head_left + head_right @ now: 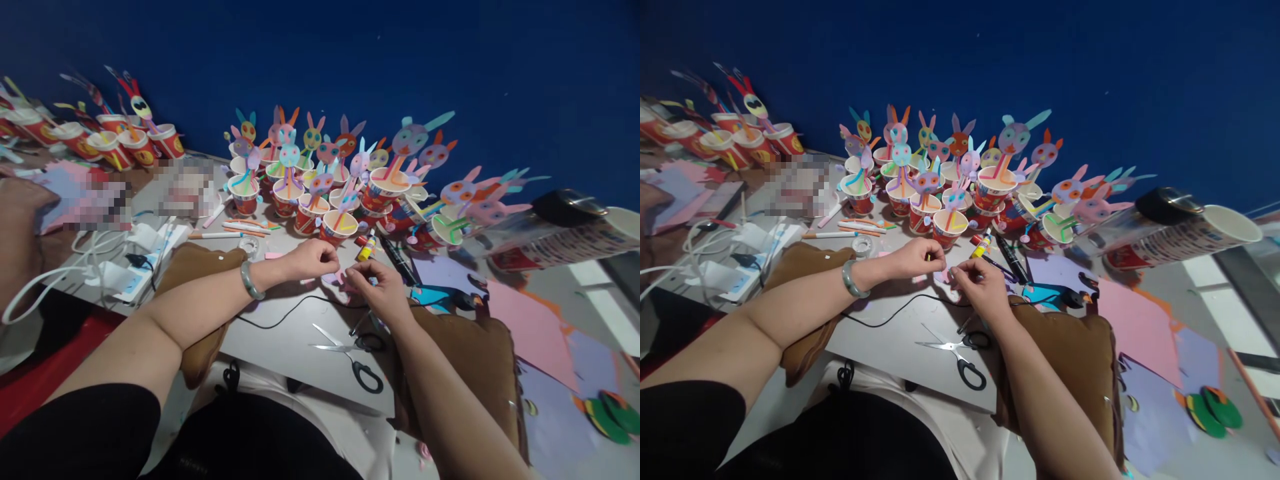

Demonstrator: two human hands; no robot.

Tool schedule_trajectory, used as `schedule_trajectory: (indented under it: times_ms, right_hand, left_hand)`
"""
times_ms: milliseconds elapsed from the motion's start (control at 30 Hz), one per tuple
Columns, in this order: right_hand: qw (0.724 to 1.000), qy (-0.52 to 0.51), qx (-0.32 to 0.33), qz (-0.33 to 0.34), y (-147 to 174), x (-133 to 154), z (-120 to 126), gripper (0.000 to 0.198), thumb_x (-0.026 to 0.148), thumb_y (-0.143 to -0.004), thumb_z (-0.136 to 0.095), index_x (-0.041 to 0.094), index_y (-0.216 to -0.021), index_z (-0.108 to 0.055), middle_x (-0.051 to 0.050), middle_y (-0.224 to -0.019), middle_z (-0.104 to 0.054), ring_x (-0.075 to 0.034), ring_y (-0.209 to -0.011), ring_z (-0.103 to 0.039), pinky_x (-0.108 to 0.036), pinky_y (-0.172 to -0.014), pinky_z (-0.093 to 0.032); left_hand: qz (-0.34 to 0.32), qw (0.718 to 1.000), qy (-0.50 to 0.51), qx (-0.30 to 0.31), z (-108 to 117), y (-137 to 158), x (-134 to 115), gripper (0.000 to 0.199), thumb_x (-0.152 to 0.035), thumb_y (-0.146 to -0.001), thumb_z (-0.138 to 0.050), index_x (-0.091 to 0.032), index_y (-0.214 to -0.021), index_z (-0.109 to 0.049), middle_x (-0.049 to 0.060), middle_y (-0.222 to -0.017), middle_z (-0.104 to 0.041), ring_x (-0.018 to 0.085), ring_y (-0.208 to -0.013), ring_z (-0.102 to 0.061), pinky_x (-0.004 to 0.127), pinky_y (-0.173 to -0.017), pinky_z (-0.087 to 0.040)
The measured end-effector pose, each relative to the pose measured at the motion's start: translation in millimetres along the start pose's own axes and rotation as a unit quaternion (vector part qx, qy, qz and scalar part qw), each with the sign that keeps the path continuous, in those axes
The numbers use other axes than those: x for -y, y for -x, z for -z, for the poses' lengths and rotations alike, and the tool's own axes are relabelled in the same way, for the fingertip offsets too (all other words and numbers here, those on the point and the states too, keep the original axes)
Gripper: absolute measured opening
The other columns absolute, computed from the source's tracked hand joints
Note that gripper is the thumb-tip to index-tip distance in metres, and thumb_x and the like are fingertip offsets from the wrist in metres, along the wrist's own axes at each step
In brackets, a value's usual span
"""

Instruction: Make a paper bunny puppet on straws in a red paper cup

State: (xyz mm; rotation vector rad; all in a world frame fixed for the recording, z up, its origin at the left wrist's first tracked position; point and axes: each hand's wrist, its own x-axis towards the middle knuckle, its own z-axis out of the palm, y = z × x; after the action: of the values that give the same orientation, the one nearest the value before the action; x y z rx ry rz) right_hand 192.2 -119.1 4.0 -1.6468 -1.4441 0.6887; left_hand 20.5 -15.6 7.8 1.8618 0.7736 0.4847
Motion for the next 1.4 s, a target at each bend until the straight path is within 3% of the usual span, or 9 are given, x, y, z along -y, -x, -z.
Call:
schedule_trajectory:
  times_ms: [233, 533, 833, 1000, 1067, 1133, 1233, 1400]
  right_hand:
    - [0.986, -0.101, 0.091, -0.091, 1, 8, 2, 0.029, 0.048, -0.075, -0.074, 0.02, -0.071, -0.067, -0.004, -0.065, -0.072, -0.016, -0.055, -0.066, -0.026, -0.049, -0.054]
    - [0.982, -0.123, 0.123, -0.075, 1, 4, 4, 0.02, 0.038, -0.074, -0.071, 0.02, -0.067, -0.063, 0.0, -0.06, -0.067, -0.014, -0.052, -0.063, -0.025, -0.052, -0.052]
    - [0.978, -0.147, 0.136, -0.056, 1, 0, 5, 0.016, 0.035, -0.074, -0.071, 0.021, -0.069, -0.063, 0.002, -0.06, -0.066, -0.014, -0.054, -0.062, -0.026, -0.054, -0.052]
    - [0.981, -0.091, 0.163, -0.058, -2, 0, 11, 0.022, 0.041, -0.077, -0.07, 0.02, -0.083, -0.069, -0.003, -0.07, -0.074, -0.018, -0.059, -0.066, -0.03, -0.058, -0.053]
    - [0.99, -0.043, 0.128, -0.045, -5, -3, 15, 0.023, 0.041, -0.076, -0.069, 0.02, -0.083, -0.07, -0.003, -0.071, -0.074, -0.018, -0.06, -0.066, -0.029, -0.059, -0.052]
    - [0.998, 0.021, 0.053, -0.027, -9, -9, 21, 0.021, 0.041, -0.076, -0.066, 0.02, -0.078, -0.069, -0.003, -0.069, -0.072, -0.018, -0.062, -0.064, -0.029, -0.061, -0.051]
    - [0.99, 0.13, -0.058, -0.027, -15, -24, 30, 0.021, 0.039, -0.076, -0.06, 0.02, -0.078, -0.068, -0.003, -0.067, -0.07, -0.018, -0.06, -0.061, -0.03, -0.063, -0.048]
    - [0.958, 0.252, -0.105, -0.085, -26, -46, 38, 0.031, 0.039, -0.079, -0.057, 0.017, -0.095, -0.073, -0.008, -0.078, -0.074, -0.022, -0.068, -0.065, -0.034, -0.071, -0.047]
  left_hand:
    - [0.006, 0.999, 0.032, 0.022, 1, 3, -9, 0.006, -0.018, -0.072, -0.067, -0.013, -0.068, -0.068, -0.002, -0.064, -0.064, 0.01, -0.063, -0.054, 0.022, -0.062, -0.039]
    - [0.015, 0.995, 0.095, 0.041, 5, 2, -14, 0.007, -0.018, -0.072, -0.066, -0.013, -0.067, -0.066, -0.003, -0.061, -0.06, 0.007, -0.06, -0.05, 0.021, -0.06, -0.039]
    - [0.069, 0.978, 0.167, 0.101, 5, 5, -3, 0.023, -0.037, -0.074, -0.068, -0.015, -0.08, -0.065, -0.003, -0.069, -0.056, 0.008, -0.057, -0.05, 0.019, -0.047, -0.04]
    - [0.087, 0.982, 0.156, 0.063, 7, 4, -4, 0.02, -0.034, -0.074, -0.066, -0.015, -0.077, -0.063, -0.004, -0.065, -0.052, 0.008, -0.055, -0.048, 0.019, -0.047, -0.039]
    - [0.093, 0.983, 0.15, 0.047, 8, 3, -6, 0.018, -0.032, -0.074, -0.065, -0.015, -0.075, -0.062, -0.004, -0.062, -0.051, 0.007, -0.054, -0.046, 0.019, -0.047, -0.037]
    - [0.089, 0.984, 0.147, 0.036, 8, 2, -7, 0.017, -0.031, -0.074, -0.066, -0.014, -0.073, -0.062, -0.004, -0.061, -0.051, 0.007, -0.053, -0.045, 0.019, -0.047, -0.034]
    - [0.079, 0.987, 0.138, 0.026, 9, 2, -7, 0.016, -0.028, -0.072, -0.067, -0.014, -0.069, -0.062, -0.005, -0.059, -0.05, 0.007, -0.054, -0.041, 0.02, -0.05, -0.031]
    - [0.077, 0.988, 0.132, 0.02, 10, 1, -9, 0.014, -0.027, -0.071, -0.066, -0.014, -0.067, -0.062, -0.005, -0.059, -0.05, 0.007, -0.055, -0.041, 0.022, -0.054, -0.032]
